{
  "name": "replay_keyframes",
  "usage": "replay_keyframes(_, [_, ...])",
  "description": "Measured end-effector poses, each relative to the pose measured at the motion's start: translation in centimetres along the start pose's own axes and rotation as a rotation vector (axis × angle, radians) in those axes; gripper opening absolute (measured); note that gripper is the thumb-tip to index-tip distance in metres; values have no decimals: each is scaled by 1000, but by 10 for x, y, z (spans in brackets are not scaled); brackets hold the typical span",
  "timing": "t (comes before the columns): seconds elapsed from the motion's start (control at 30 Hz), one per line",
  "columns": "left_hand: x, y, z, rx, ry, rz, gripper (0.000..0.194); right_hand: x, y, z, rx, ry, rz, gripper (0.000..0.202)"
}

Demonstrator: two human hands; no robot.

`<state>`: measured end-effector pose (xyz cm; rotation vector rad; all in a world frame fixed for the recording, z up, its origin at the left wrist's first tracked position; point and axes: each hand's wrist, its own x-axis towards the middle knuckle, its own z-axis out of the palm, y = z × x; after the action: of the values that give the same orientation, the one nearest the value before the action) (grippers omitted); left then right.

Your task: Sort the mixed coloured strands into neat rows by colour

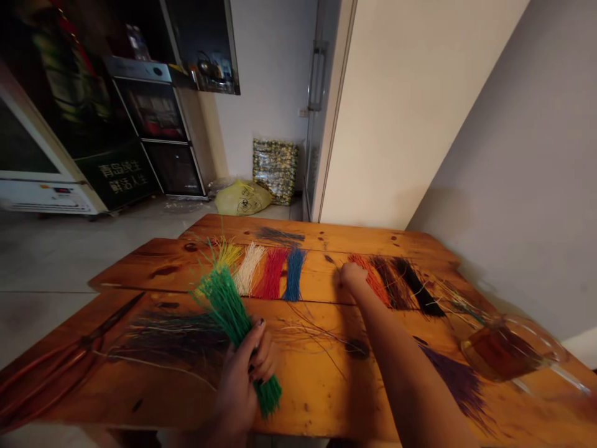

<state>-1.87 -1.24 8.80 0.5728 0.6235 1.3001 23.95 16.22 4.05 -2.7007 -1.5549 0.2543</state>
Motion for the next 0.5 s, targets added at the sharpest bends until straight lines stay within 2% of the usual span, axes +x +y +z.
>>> replay_keyframes(0.1, [2,-1,0,0,-24,14,36,10,-2,-1,-56,-79,7,40])
replay_keyframes(0.23, [1,-4,-5,-12,-18,25,24,10,1,-3,-54,-134,-28,26])
replay_keyframes(0.4, [3,-4,-12,-23,15,27,28,12,11,-15,30,-158,-96,17])
replay_keyframes(0.5, [5,-5,-12,-22,11,16,31,16,20,-30,101,-158,-103,22])
